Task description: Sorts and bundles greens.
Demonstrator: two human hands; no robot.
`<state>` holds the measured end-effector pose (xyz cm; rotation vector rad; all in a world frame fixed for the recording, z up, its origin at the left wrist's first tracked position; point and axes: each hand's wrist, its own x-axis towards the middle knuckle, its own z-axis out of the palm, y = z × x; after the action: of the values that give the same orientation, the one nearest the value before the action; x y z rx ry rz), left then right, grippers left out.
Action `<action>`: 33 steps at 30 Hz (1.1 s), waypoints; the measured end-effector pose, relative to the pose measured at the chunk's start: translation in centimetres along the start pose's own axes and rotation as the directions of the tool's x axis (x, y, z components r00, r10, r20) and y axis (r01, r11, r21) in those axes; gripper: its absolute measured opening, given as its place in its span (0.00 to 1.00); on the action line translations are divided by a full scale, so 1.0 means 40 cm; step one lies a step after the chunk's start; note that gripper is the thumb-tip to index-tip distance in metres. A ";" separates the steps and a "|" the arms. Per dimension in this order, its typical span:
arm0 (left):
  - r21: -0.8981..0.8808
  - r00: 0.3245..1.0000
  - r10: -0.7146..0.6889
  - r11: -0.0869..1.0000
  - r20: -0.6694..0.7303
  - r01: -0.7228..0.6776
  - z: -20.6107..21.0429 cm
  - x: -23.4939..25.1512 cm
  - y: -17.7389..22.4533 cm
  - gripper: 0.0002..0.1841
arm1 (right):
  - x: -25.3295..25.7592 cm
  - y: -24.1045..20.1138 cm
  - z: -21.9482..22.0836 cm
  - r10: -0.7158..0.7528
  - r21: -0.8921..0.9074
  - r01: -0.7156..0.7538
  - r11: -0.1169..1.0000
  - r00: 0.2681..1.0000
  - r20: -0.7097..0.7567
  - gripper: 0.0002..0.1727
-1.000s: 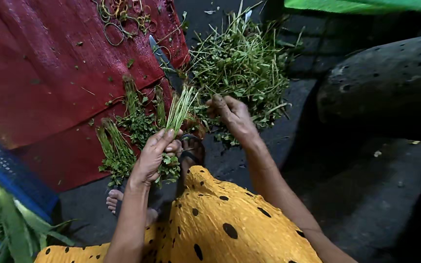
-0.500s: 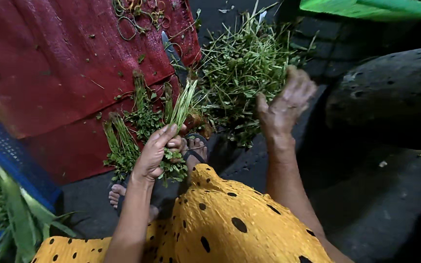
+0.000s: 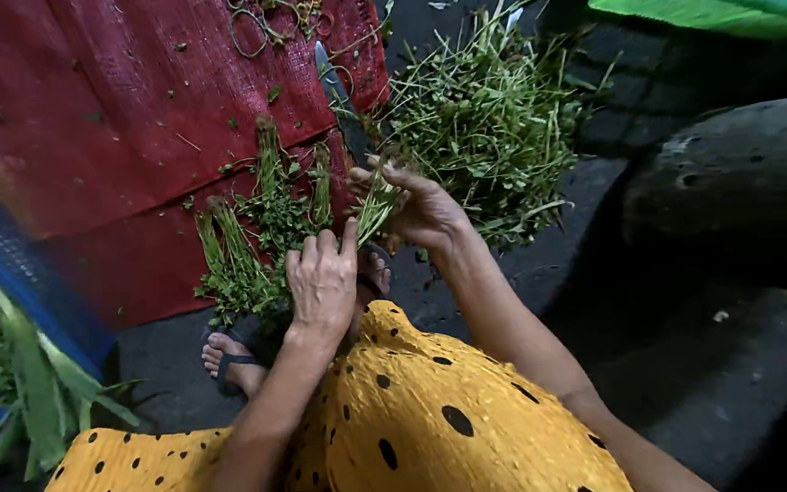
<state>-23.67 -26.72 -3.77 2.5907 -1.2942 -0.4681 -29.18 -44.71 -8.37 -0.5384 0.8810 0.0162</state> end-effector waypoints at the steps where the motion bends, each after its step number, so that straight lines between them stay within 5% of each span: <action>1: 0.009 1.000 0.000 1.000 0.003 0.000 0.004 -0.001 -0.001 0.26 | 0.010 -0.009 -0.001 -0.019 0.039 0.021 0.999 0.999 -0.040 0.16; 4: -0.049 0.991 0.021 0.999 0.130 -0.014 0.010 -0.006 -0.005 0.31 | 0.018 -0.015 0.004 -0.104 0.171 0.109 0.979 0.994 -0.036 0.14; 7: -0.187 0.866 -0.049 0.969 0.498 0.163 -0.019 0.005 -0.007 0.43 | 0.018 -0.013 -0.007 -0.227 0.154 0.215 0.964 0.972 0.062 0.19; 8: -0.202 0.848 -0.080 0.955 0.524 0.215 -0.025 0.012 -0.013 0.45 | 0.018 -0.013 -0.013 -0.262 0.132 0.248 0.960 0.960 0.099 0.20; 13: -0.267 0.978 -0.098 0.953 0.183 0.146 -0.047 0.059 -0.063 0.59 | 0.010 -0.014 -0.015 -0.301 0.105 0.282 0.953 0.910 0.286 0.21; 16: -0.681 0.960 -0.085 0.688 0.266 0.250 -0.068 0.096 -0.052 0.73 | 0.010 0.002 0.018 -0.264 0.115 0.238 0.964 0.892 0.368 0.18; 18: -0.802 0.932 -0.110 0.481 0.346 0.355 -0.049 0.106 -0.046 0.79 | 0.013 0.010 0.043 -0.286 0.089 0.272 0.958 0.887 0.362 0.17; 21: -0.775 0.832 -0.074 0.328 0.549 0.540 -0.020 0.095 -0.050 0.68 | 0.015 0.001 0.053 -0.357 0.052 0.361 0.931 0.873 0.333 0.16; 24: -0.781 0.804 0.055 0.282 0.592 0.557 0.009 0.080 -0.037 0.15 | 0.012 -0.016 0.042 -0.368 -0.084 0.408 0.909 0.882 0.295 0.17; 26: -0.727 0.778 0.074 0.420 0.624 0.543 0.002 0.091 -0.032 0.19 | 0.010 -0.021 0.024 -0.420 -0.365 0.460 0.809 0.888 0.188 0.14; 27: -0.675 0.777 0.023 0.512 0.630 0.532 -0.008 0.097 -0.028 0.22 | 0.011 -0.023 0.009 -0.496 -0.586 0.459 0.668 0.862 0.110 0.20; 29: -0.590 0.787 -0.082 0.616 0.611 0.522 -0.016 0.097 -0.021 0.24 | 0.008 -0.028 -0.033 -0.685 -0.902 0.313 0.297 0.728 0.027 0.38; 31: -0.576 0.785 -0.128 0.610 0.606 0.544 -0.020 0.098 -0.026 0.24 | -0.008 -0.043 -0.065 -0.793 -0.986 0.160 0.053 0.606 0.056 0.39; 33: -0.596 0.771 -0.142 0.554 0.620 0.581 -0.018 0.095 -0.031 0.23 | -0.054 -0.040 -0.055 -0.733 -0.985 0.143 0.098 0.680 0.025 0.31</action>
<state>-20.37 -29.02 -4.21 1.9786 -0.3732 -1.5067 -31.81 -46.68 -7.21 -2.1478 1.0998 -0.2103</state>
